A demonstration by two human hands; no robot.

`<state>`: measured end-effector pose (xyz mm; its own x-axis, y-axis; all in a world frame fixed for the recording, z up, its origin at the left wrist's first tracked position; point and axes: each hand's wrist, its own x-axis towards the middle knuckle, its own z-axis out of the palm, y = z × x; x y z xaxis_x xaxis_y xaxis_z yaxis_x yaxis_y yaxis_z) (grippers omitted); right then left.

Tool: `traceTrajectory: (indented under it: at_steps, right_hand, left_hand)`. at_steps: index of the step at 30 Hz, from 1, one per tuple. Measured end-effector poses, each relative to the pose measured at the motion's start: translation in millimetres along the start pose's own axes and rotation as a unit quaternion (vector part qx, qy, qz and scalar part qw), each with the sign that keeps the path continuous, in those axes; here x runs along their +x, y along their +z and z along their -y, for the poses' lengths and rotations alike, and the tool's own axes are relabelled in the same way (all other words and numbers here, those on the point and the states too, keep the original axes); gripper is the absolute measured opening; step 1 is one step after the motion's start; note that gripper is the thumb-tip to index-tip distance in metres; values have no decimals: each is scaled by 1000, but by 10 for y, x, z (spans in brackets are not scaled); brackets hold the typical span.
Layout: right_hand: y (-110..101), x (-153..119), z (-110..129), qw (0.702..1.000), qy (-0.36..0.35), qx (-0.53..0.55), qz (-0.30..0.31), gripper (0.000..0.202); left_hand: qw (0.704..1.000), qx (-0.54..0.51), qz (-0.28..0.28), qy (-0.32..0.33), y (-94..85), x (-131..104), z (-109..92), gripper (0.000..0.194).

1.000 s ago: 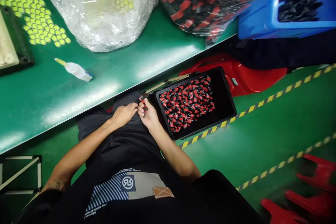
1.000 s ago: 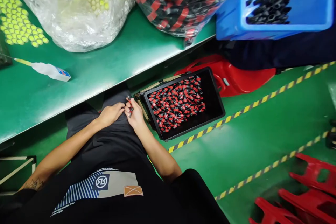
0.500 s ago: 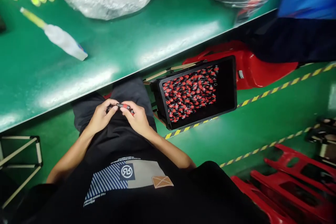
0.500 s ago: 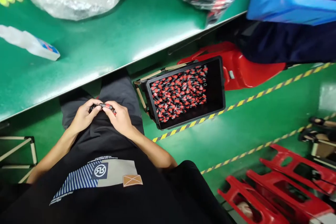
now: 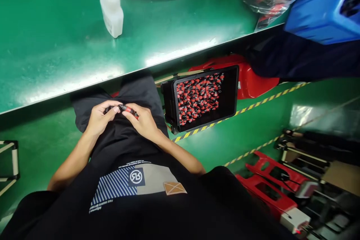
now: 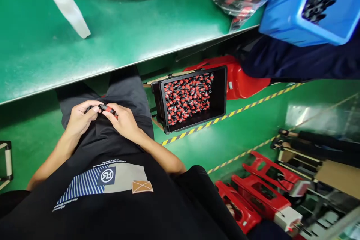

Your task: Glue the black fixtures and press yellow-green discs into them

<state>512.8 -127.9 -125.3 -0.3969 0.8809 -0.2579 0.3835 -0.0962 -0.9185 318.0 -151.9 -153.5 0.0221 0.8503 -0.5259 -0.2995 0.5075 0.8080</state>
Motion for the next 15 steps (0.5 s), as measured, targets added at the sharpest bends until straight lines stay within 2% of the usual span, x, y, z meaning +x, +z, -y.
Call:
traceTrajectory:
  at_steps: [3,6,9,11,13,14,15]
  right_hand:
    - [78,-43,20,999,-27,-24,0,27]
    - [134,-80,10,998,-34,-62,-1,28]
    - [141,-89,24,992,-7,-123,-6,28]
    - [110,-79,69,992,3,-123,-19,29]
    - [60,-64,130,999,21,-41,-21,32]
    - [32,-58,158,998,49,51,-4,33]
    - [7,-54,179,982,86,166,27,37]
  left_hand:
    - [1000,-8,-16,20,-37,-37,9,29]
    - [998,37,-37,44,-43,-74,41,29]
    - [992,81,-70,73,30,-83,56,31]
    - [987,102,-85,93,112,-71,42,33]
    - [984,112,-81,113,195,-53,13,36]
    - [983,116,-69,122,229,-45,-5,38]
    - [982,124,-54,133,256,-38,-24,40]
